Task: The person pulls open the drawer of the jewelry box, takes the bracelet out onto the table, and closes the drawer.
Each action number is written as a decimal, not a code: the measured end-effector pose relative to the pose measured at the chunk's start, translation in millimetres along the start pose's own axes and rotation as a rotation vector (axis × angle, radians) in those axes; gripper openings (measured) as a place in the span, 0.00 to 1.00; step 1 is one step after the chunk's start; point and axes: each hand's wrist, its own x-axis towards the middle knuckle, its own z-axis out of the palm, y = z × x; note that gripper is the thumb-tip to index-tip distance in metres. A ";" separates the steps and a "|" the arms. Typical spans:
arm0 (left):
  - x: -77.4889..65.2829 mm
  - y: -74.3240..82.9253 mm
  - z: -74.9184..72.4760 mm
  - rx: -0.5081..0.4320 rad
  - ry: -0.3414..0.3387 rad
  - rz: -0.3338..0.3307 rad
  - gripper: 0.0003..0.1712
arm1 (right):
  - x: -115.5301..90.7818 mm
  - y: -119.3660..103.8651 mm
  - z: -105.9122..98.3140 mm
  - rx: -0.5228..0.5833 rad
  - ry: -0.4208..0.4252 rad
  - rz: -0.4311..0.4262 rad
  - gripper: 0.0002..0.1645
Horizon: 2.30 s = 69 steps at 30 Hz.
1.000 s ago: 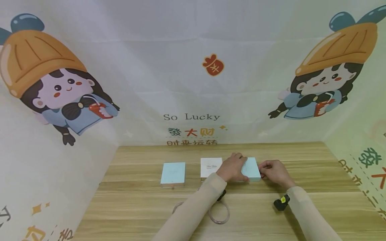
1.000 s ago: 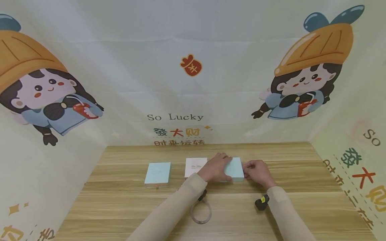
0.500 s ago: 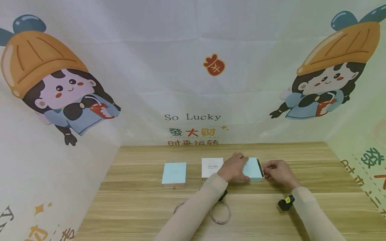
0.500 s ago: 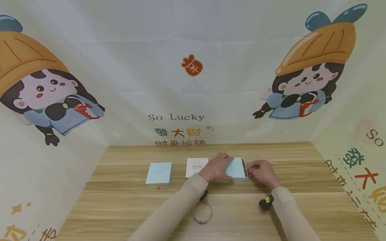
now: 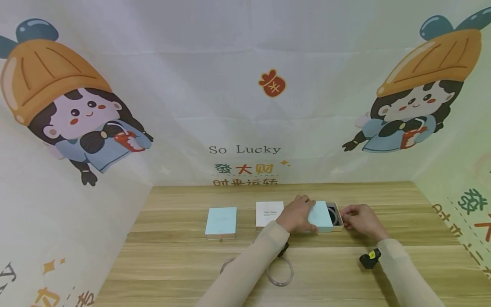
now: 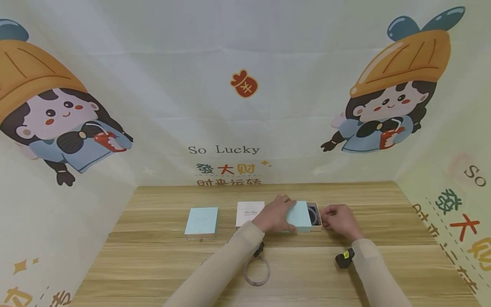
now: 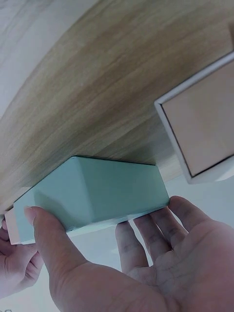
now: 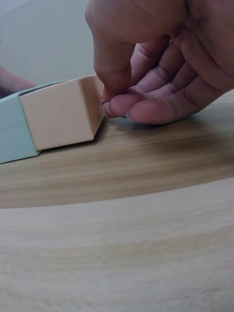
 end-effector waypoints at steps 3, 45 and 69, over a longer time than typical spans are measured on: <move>-0.2 -0.5 0.0 0.001 0.006 0.006 0.54 | 0.2 1.6 -1.9 0.002 -0.003 -0.003 0.12; 2.4 1.2 2.5 -0.017 -0.002 -0.002 0.54 | -5.9 19.5 -23.4 -0.054 0.048 0.010 0.13; -0.2 0.1 2.1 -0.043 0.014 -0.003 0.53 | -8.8 23.1 -27.2 -0.028 0.043 0.017 0.17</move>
